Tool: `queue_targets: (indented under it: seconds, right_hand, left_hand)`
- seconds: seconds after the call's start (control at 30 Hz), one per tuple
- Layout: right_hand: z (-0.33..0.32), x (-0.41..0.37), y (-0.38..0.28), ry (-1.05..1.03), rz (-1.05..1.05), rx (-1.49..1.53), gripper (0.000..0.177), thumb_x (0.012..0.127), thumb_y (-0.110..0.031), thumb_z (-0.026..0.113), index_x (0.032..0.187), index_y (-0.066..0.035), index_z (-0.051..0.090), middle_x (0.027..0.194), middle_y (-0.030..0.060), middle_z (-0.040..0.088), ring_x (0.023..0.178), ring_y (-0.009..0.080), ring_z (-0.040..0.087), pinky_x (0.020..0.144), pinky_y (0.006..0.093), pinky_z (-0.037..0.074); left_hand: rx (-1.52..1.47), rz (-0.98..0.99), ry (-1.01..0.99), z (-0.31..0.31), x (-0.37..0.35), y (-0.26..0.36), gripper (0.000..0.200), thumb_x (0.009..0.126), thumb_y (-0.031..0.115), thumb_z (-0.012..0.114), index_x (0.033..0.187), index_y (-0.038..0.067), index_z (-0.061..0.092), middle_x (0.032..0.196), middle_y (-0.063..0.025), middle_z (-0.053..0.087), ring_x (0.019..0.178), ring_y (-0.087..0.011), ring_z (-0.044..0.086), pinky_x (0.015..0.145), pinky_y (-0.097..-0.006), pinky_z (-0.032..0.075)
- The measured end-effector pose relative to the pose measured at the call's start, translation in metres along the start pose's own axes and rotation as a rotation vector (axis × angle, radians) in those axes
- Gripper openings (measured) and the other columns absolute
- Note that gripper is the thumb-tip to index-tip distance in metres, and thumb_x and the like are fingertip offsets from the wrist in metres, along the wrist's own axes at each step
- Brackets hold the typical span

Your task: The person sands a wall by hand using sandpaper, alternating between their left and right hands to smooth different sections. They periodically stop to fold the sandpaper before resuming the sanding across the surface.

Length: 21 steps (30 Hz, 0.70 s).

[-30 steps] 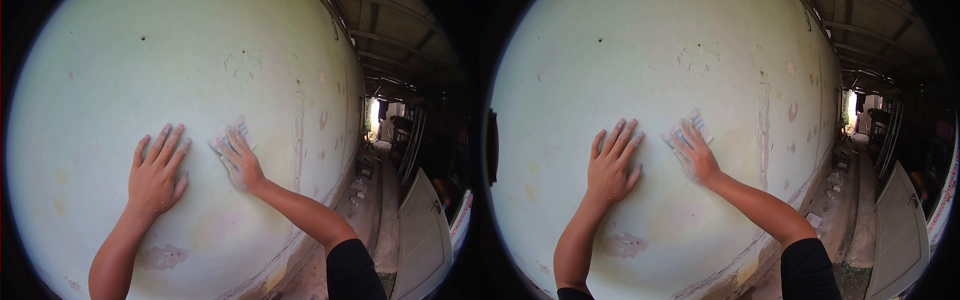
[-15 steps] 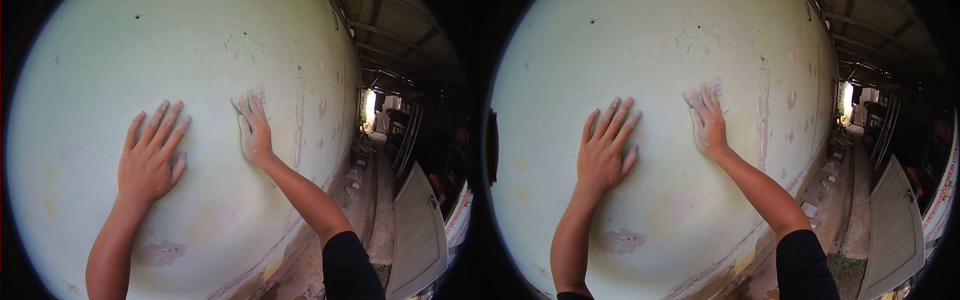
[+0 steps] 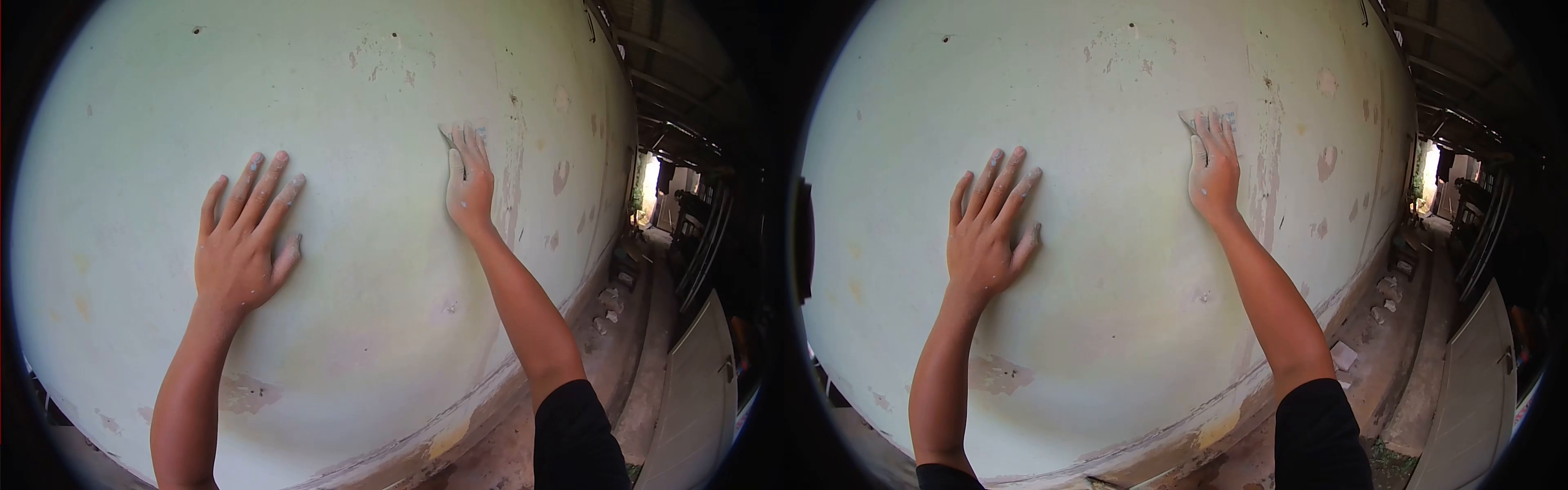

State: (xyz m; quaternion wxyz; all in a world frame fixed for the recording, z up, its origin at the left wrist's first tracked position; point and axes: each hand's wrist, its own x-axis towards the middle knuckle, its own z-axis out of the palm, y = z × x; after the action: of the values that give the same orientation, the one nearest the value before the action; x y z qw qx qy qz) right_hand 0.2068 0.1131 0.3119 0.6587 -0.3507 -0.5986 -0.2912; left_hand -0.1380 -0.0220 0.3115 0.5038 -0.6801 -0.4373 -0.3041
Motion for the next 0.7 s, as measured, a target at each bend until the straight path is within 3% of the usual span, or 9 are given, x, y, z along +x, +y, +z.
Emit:
queue_targets:
  seconds: [0.03, 0.1, 0.2, 0.33, 0.43, 0.53, 0.63, 0.7]
  right_hand:
    - [0.005, 0.003, -0.01, 0.061, 0.087, 0.04, 0.046, 0.106, -0.01, 0.062, 0.152, -0.012, 0.061, 0.163, 0.0147, 0.052, 0.155, 0.0452, 0.039, 0.127, 0.0497, 0.035]
    - [0.02, -0.017, -0.046, 0.015, -0.037, 0.056, 0.048, 0.105, -0.009, 0.062, 0.152, -0.008, 0.06, 0.162, 0.0152, 0.053, 0.156, 0.0457, 0.037, 0.128, 0.0502, 0.033]
    - [0.022, -0.078, -0.088, -0.256, -0.357, 0.15, 0.059, 0.093, -0.004, 0.072, 0.15, -0.015, 0.063, 0.167, 0.0071, 0.049, 0.158, 0.0433, 0.035, 0.127, 0.0595, 0.034]
    - [0.003, -0.075, -0.053, -0.33, -0.461, 0.117, 0.055, 0.095, -0.007, 0.071, 0.149, -0.016, 0.065, 0.164, 0.0067, 0.052, 0.157, 0.0386, 0.04, 0.126, 0.0557, 0.038]
    - [-0.005, -0.033, -0.001, -0.116, -0.193, -0.016, 0.047, 0.104, -0.014, 0.064, 0.151, -0.015, 0.063, 0.166, 0.0119, 0.05, 0.156, 0.0403, 0.04, 0.128, 0.053, 0.034]
    - [-0.01, 0.008, 0.022, 0.054, 0.154, 0.055, 0.044, 0.111, -0.017, 0.054, 0.154, -0.011, 0.059, 0.166, 0.0153, 0.048, 0.156, 0.0421, 0.039, 0.128, 0.0485, 0.033]
    - [0.002, 0.0, -0.008, 0.036, 0.117, 0.005, 0.045, 0.109, -0.014, 0.056, 0.153, -0.007, 0.058, 0.166, 0.0153, 0.049, 0.156, 0.0427, 0.038, 0.128, 0.0478, 0.036]
    - [0.0, -0.034, -0.049, -0.142, -0.177, 0.051, 0.048, 0.103, -0.011, 0.062, 0.151, -0.005, 0.06, 0.165, 0.0142, 0.05, 0.157, 0.0425, 0.037, 0.127, 0.0487, 0.038]
  left_hand:
    - [0.003, -0.001, 0.001, 0.0, 0.001, 0.0, 0.07, 0.091, 0.032, 0.063, 0.16, 0.029, 0.051, 0.176, 0.0052, 0.034, 0.163, -0.0192, 0.028, 0.137, -0.0484, 0.015]
    - [0.009, -0.001, -0.004, -0.001, 0.001, 0.003, 0.071, 0.091, 0.031, 0.063, 0.16, 0.029, 0.051, 0.176, 0.0048, 0.034, 0.163, -0.0195, 0.028, 0.137, -0.0485, 0.015]
    - [0.02, -0.009, 0.013, 0.0, 0.002, 0.004, 0.064, 0.094, 0.034, 0.063, 0.157, 0.032, 0.052, 0.175, 0.0066, 0.035, 0.163, -0.0179, 0.028, 0.137, -0.0486, 0.016]
    - [0.017, 0.011, 0.03, 0.002, 0.001, 0.004, 0.064, 0.095, 0.035, 0.063, 0.158, 0.031, 0.052, 0.175, 0.006, 0.035, 0.163, -0.0185, 0.029, 0.136, -0.0489, 0.016]
    - [0.012, 0.006, 0.031, 0.001, 0.005, 0.002, 0.066, 0.094, 0.033, 0.063, 0.159, 0.028, 0.052, 0.176, 0.0041, 0.035, 0.163, -0.0199, 0.029, 0.136, -0.049, 0.015]
    - [-0.011, 0.015, 0.011, -0.002, 0.001, 0.002, 0.069, 0.092, 0.03, 0.063, 0.16, 0.025, 0.052, 0.176, 0.0024, 0.035, 0.163, -0.0213, 0.028, 0.136, -0.049, 0.014]
    - [-0.036, 0.023, 0.004, -0.004, -0.002, 0.005, 0.069, 0.092, 0.029, 0.064, 0.16, 0.025, 0.052, 0.176, 0.0027, 0.036, 0.163, -0.021, 0.028, 0.136, -0.049, 0.014]
    - [-0.05, 0.022, -0.01, -0.004, -0.001, 0.004, 0.068, 0.092, 0.029, 0.065, 0.159, 0.024, 0.053, 0.175, 0.0035, 0.036, 0.163, -0.0202, 0.028, 0.136, -0.0492, 0.014]
